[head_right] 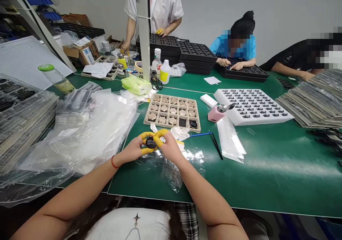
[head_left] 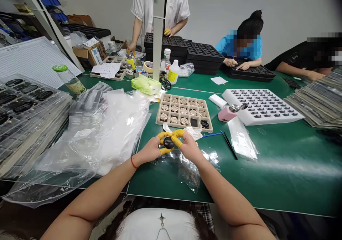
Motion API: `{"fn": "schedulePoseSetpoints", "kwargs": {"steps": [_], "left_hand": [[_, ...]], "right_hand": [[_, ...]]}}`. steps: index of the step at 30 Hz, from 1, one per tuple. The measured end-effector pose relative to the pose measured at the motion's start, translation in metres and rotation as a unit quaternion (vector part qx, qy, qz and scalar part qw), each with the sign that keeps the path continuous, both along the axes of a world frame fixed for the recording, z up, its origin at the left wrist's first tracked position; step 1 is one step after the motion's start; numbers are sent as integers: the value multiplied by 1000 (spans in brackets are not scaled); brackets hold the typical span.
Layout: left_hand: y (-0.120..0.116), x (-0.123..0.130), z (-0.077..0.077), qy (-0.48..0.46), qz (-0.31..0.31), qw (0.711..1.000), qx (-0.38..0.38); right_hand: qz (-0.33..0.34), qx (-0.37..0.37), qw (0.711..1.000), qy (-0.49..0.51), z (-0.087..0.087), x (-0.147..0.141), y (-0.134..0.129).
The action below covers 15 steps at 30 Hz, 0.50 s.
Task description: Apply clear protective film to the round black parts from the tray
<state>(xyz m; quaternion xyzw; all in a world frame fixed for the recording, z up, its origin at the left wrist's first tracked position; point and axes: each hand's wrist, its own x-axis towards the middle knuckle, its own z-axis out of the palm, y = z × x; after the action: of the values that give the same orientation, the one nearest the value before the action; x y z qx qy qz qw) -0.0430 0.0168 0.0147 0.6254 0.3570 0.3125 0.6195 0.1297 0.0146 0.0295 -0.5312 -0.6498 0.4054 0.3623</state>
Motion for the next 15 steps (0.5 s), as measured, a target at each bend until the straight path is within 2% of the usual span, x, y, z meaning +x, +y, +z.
{"fn": "schedulePoseSetpoints", "kwargs": {"steps": [15], "left_hand": [[0, 1, -5, -6, 0, 1000, -8]], "right_hand": [[-8, 45, 999, -4, -1, -3, -3]]}}
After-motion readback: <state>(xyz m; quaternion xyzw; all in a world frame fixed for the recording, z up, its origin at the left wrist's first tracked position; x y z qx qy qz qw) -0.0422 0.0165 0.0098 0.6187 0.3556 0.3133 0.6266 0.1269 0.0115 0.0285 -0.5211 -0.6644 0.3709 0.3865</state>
